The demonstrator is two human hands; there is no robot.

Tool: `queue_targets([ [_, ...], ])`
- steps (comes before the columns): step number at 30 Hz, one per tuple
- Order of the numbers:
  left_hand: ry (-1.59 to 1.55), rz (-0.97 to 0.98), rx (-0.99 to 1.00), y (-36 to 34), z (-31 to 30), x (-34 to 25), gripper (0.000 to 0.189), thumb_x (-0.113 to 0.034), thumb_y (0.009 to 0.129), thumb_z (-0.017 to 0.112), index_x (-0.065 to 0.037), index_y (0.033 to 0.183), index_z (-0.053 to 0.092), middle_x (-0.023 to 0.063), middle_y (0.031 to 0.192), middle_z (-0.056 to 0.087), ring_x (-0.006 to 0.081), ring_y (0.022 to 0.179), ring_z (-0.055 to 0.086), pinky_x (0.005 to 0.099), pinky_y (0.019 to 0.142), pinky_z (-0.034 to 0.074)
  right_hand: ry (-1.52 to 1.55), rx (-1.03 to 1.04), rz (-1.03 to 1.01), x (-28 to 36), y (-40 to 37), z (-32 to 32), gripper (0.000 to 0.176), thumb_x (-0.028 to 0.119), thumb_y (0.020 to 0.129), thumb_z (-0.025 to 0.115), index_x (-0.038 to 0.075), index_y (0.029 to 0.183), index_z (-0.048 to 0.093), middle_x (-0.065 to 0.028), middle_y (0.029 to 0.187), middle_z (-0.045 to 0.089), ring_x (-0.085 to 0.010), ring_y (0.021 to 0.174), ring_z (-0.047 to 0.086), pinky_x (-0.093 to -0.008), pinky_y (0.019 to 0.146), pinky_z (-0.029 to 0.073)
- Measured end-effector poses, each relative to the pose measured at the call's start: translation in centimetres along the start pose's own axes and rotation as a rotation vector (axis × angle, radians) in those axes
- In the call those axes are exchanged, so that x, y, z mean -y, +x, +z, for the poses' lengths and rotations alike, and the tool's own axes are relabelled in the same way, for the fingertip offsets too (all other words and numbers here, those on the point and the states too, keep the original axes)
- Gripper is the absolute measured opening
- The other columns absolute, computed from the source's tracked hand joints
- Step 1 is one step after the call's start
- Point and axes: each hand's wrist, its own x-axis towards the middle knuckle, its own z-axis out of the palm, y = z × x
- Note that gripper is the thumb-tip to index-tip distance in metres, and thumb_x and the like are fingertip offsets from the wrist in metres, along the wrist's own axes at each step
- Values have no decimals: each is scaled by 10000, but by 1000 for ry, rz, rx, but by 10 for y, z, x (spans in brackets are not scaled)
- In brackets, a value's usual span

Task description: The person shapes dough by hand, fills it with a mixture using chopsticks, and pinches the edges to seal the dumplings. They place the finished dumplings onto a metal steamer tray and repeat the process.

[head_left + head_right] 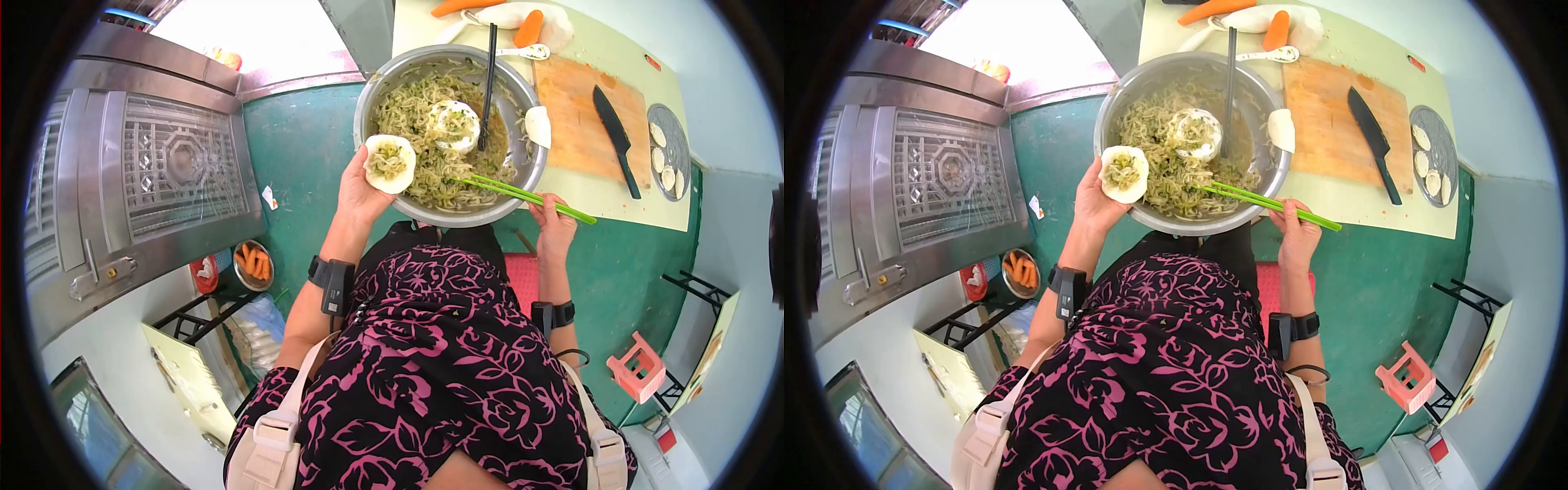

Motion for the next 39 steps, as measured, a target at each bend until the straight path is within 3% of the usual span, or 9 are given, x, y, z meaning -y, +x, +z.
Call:
queue_targets([
  [4, 1, 3, -15, -2, 4, 0, 414, -327, 862, 412, -39, 1158, 440, 134, 1201, 455, 283, 1109, 429, 430, 945, 321, 69, -62, 61, 5, 0, -9, 157, 120, 820, 549, -14, 899, 564, -128, 834, 602, -205, 730, 614, -259, 633, 530],
  [14, -4, -29, 38, 4, 1, 5, 437, -362, 864, 398, -41, 1159, 438, 129, 1204, 452, 279, 1119, 420, 435, 961, 307, 115, -15, -50, 39, 0, -16, 141, 149, 827, 543, 22, 883, 564, -121, 845, 607, -194, 728, 616, -228, 586, 521],
  [21, 28, -64, 32, 5, 7, 15, 446, -380, 875, 367, -55, 1175, 423, 121, 1213, 442, 276, 1116, 422, 432, 944, 331, 308, 97, -5, 61, -10, 22, 129, 142, 833, 530, 30, 886, 564, -119, 862, 608, -187, 724, 614, -224, 593, 518],
  [26, 16, -100, 66, 3, 12, 21, 480, -419, 876, 342, -60, 1186, 411, 123, 1218, 434, 280, 1116, 420, 440, 929, 348, 315, 181, 91, 39, -16, 54, 145, 145, 834, 531, 27, 909, 568, -113, 869, 607, -188, 735, 613, -232, 590, 510],
  [29, 38, -66, 46, 3, 12, 22, 454, -399, 873, 370, -64, 1176, 420, 120, 1199, 451, 274, 1099, 439, 437, 914, 367, 172, 116, 95, 26, -19, 63, 153, 148, 831, 538, 24, 914, 567, -111, 879, 604, -188, 735, 612, -235, 586, 507],
  [35, 88, -3, -77, 2, 13, 22, 342, -187, 832, 510, -55, 1140, 446, 124, 1140, 497, 263, 1051, 482, 425, 890, 405, 55, 239, -31, 44, -27, 64, 140, 109, 824, 538, 7, 915, 571, -117, 880, 601, -195, 730, 609, -240, 527, 507],
  [39, 63, -5, -103, 6, 11, 18, 337, -111, 811, 516, -33, 1131, 447, 135, 1121, 505, 261, 1040, 490, 420, 876, 421, 19, 218, -148, 59, -26, 54, 127, 85, 820, 536, 1, 907, 576, -118, 873, 601, -191, 731, 609, -231, 498, 508],
])
